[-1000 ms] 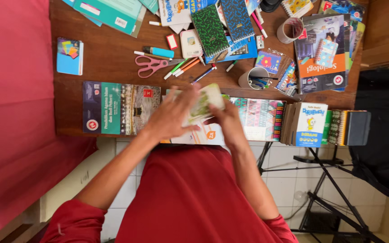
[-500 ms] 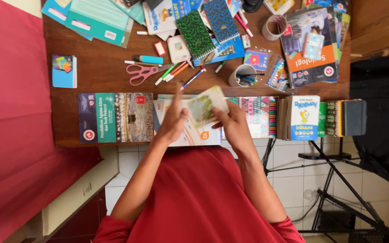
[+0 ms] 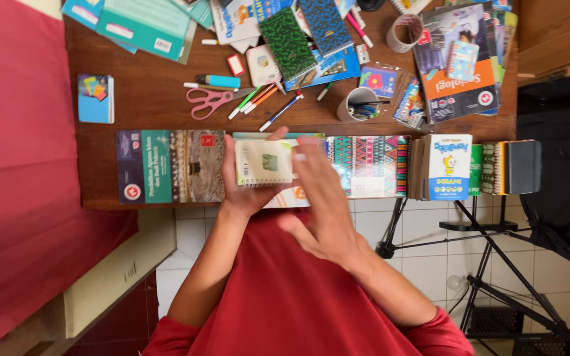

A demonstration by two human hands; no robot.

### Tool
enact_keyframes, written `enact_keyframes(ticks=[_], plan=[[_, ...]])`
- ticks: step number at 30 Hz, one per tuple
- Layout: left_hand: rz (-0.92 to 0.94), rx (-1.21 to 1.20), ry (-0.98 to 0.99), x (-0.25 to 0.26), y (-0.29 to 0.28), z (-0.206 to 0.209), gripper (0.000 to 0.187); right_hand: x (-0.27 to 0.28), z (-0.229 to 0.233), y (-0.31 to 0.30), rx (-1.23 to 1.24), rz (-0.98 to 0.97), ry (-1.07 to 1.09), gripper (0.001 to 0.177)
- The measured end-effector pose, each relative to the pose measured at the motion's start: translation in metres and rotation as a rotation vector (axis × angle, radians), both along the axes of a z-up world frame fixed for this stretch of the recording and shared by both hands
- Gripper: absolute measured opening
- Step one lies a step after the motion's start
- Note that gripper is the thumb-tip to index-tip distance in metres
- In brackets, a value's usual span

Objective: The person organizes stationery items on a cluttered wooden table. They pick up and place down books, notebooks, a trophy, pens, scissors, and a cup, arranging them into neat stacks and piles.

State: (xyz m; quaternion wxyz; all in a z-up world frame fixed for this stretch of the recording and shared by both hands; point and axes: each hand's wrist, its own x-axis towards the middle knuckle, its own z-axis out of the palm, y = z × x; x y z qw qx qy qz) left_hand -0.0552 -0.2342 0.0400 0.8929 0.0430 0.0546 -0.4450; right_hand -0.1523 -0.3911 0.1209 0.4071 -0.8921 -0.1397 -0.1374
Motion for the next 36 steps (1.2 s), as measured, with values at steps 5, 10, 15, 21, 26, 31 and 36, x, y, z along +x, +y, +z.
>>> enact_keyframes(ticks=[5,10,15,21,26,31,36], plan=[[-0.087,0.074,-0.143,-0.019,0.002,-0.013,0.091,0.03,-0.041,-0.002,-0.398,0.266,0.055,0.104],[0.002,-0.06,0.049,-0.016,0.003,-0.036,0.089,0.024,-0.058,-0.009,-0.388,0.051,0.164,0.103],[0.038,0.278,0.042,-0.024,0.018,-0.041,0.095,0.015,-0.071,0.035,-0.035,0.129,0.032,0.097],[0.086,0.387,0.069,-0.016,0.027,-0.036,0.089,0.017,-0.065,0.029,-0.1,-0.022,0.299,0.09],[0.152,0.435,0.139,-0.016,0.028,-0.042,0.08,0.024,-0.075,0.049,-0.061,0.179,0.05,0.084],[0.151,0.69,-0.057,-0.01,0.029,-0.053,0.081,0.041,-0.078,0.027,0.057,0.113,0.471,0.075],[0.032,0.859,-0.202,-0.007,0.033,-0.056,0.087,0.027,-0.077,0.04,0.215,0.079,0.344,0.074]])
